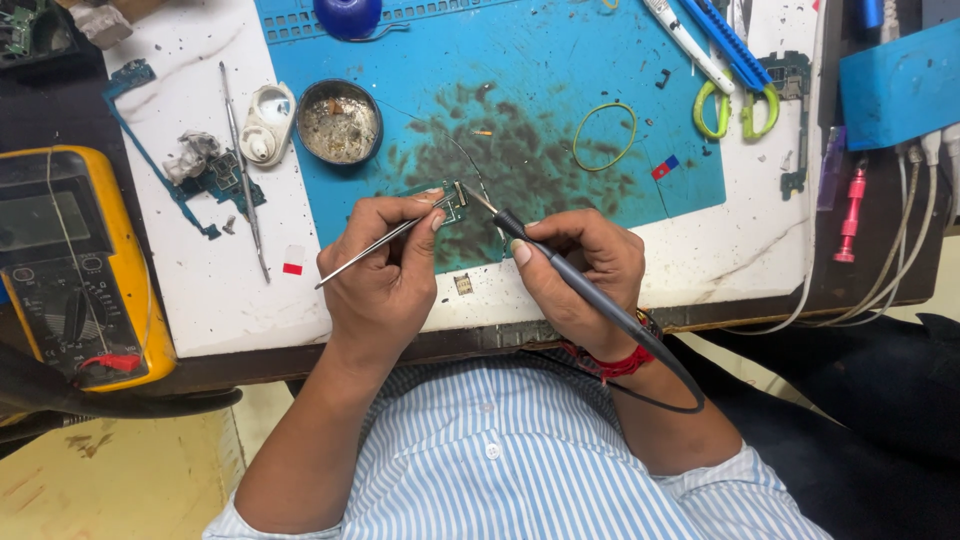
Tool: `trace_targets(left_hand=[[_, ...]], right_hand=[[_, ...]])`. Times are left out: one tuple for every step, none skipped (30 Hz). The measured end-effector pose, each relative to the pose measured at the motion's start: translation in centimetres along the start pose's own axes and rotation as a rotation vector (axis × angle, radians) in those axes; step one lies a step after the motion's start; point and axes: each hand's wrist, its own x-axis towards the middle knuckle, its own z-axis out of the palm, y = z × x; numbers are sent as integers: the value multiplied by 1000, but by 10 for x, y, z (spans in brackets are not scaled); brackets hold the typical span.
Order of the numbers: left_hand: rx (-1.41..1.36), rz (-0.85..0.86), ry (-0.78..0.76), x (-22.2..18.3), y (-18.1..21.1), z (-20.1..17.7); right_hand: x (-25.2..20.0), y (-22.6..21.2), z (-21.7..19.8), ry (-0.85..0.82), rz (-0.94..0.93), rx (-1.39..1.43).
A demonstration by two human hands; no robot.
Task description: The person uses tweezers to remove a small component from a circuit board and then places it onto a smartphone chassis. They continue to manipulate the internal components of the phone using the tweezers.
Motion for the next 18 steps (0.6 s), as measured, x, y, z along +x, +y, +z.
trace_targets(left_hand=[[0,-3,-2,0,0,0],[-1,-6,-4,0,0,0],[-1,-10,-6,0,-1,0],[-1,-8,-6,-1,-1,0],[-1,-5,-5,-1,-1,0],[-1,-2,-5,-1,-1,0],[3,-18,-3,-1,-1,-1],[7,-35,0,-1,-1,-1],[11,-51,2,-1,-1,-1],[20,-47,3,-1,0,-1],[29,-43,4,-1,0,-1],[37,-40,4,-1,0,-1],[31,-30,1,-1,0,-1],[24,-21,-2,-1,0,-1],[17,-12,-6,-1,0,-1],[19,6,-4,-1,0,-1],[21,24,-2,0,0,-1],[23,42,0,0,-1,-1]], right_hand=[[0,0,0,2,-3,2],[0,1,0,3,-6,4],[0,1,0,5,-8,6],[-1,1,0,4,-7,8],[-1,1,0,3,-6,10],[-1,1,0,2,-5,11],[-1,1,0,2,-4,11],[-1,1,-1,2,-3,10],[-1,1,-1,3,-3,10],[-1,1,-1,3,-1,8],[-1,0,-1,2,1,6],[-1,0,-1,2,3,4],[-1,0,-1,3,3,5],[-1,0,-1,3,3,6],[-1,0,-1,4,3,6],[-2,0,-1,4,5,5],[-2,1,-1,3,6,4],[-2,1,-1,3,7,3]])
